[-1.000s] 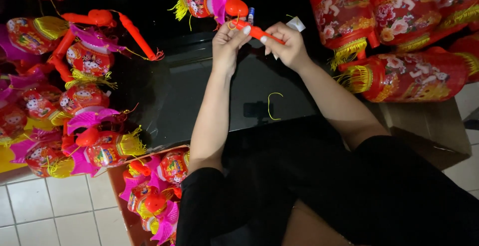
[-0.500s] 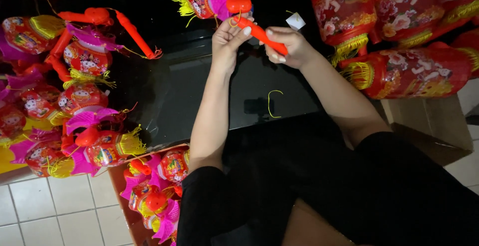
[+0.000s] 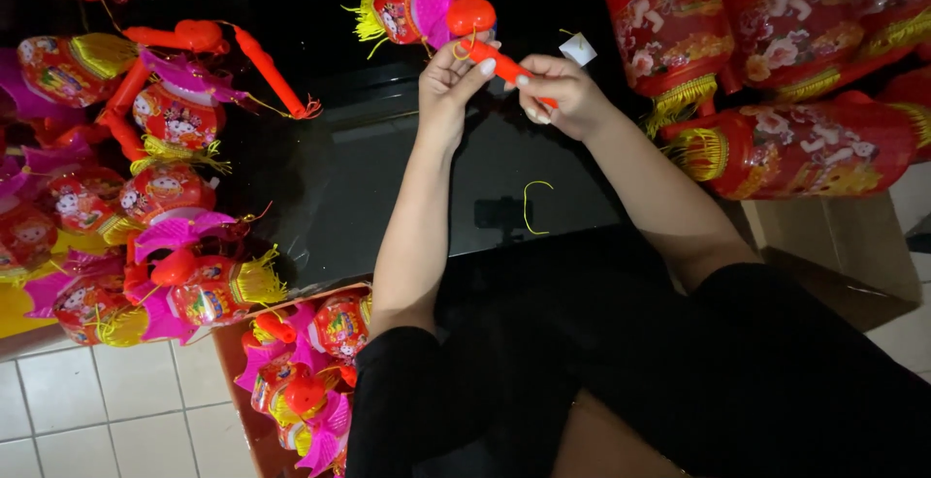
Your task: Assembling small decorative lanterns by applying glue to plastic handles and attaching them to the lantern bodies.
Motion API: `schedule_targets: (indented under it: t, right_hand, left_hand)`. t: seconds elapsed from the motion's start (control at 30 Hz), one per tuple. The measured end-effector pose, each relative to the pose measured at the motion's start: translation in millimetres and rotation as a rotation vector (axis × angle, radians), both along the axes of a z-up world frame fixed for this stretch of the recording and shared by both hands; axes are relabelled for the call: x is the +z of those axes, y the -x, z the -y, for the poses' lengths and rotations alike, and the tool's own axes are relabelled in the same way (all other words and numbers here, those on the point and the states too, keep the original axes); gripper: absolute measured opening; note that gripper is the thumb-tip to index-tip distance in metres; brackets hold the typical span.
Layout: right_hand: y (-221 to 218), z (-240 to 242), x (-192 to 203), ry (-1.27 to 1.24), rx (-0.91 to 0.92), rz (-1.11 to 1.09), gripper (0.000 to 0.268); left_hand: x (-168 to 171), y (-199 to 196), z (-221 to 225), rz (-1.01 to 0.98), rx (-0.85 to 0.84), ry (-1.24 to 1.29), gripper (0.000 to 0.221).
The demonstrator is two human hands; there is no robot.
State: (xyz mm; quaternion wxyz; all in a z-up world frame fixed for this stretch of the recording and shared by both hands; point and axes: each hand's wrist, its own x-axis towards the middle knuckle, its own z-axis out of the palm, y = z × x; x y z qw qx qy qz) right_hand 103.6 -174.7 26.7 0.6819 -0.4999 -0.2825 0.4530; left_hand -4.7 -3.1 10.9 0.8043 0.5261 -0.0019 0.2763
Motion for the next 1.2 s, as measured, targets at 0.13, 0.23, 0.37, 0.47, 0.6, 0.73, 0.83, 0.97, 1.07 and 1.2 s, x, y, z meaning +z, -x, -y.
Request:
schedule_targets:
  t: [0.13,0.23,0.37,0.47,0.6,0.73,0.83,0.97,1.07,1.2]
  right_hand:
    - [-3.5,1.2,-4.5,-0.019,0.063,-0.082,0.023]
    - [0.6,-0.1,4.0,0.011,0.015,-0.098,0.026]
    - [6.2,-6.3,-4.7,0.065,-0.071,0.083,0.021]
    - [7.5,-8.1,-15.4,-0.032,-0.241,0.366,0.024]
    - [11.5,-8.4,-3.6,-0.044,-0.447,0.908,0.021]
    - [8.3,-8.7,0.6,-0.08,-0.56,1.073,0.024]
    - [-2.2,-14.7,-9.9,-0.106,-0.598,1.082,0.023]
    - [-1.3,-19.1,6.9,-0.255,-0.6,1.083,0.024]
    - [6.9,-23.4,24.6,-0.355,-0.512,0.978,0.038]
    - [27.0,-21.7,63.1,-0.637,-0.337,0.796,0.038]
  left_hand:
    - [-4.9,-0.4,-0.1,0.016,-0.02,-0.018,0.034]
    - [-3.5,0.0,3.6,-0.02,-0.003,0.026,0.031]
    - [-7.4,-4.0,3.0,-0.019,0.052,0.052,0.03]
    - [-1.0,-2.6,2.7,-0.086,0.099,0.059,0.02]
    - [0.0,-1.4,0.7,-0.104,0.103,0.073,0.02]
    - [6.2,-1.0,0.2,-0.112,0.147,0.131,0.022]
    - [-17.9,-10.4,-6.0,-0.059,0.264,0.249,0.016]
    - [7.0,1.0,-4.0,-0.117,0.489,0.07,0.024]
    - [34.4,19.1,-4.6,0.111,0.719,-0.183,0.014]
    - [60.6,54.1,-2.1,0.203,0.788,-0.484,0.044]
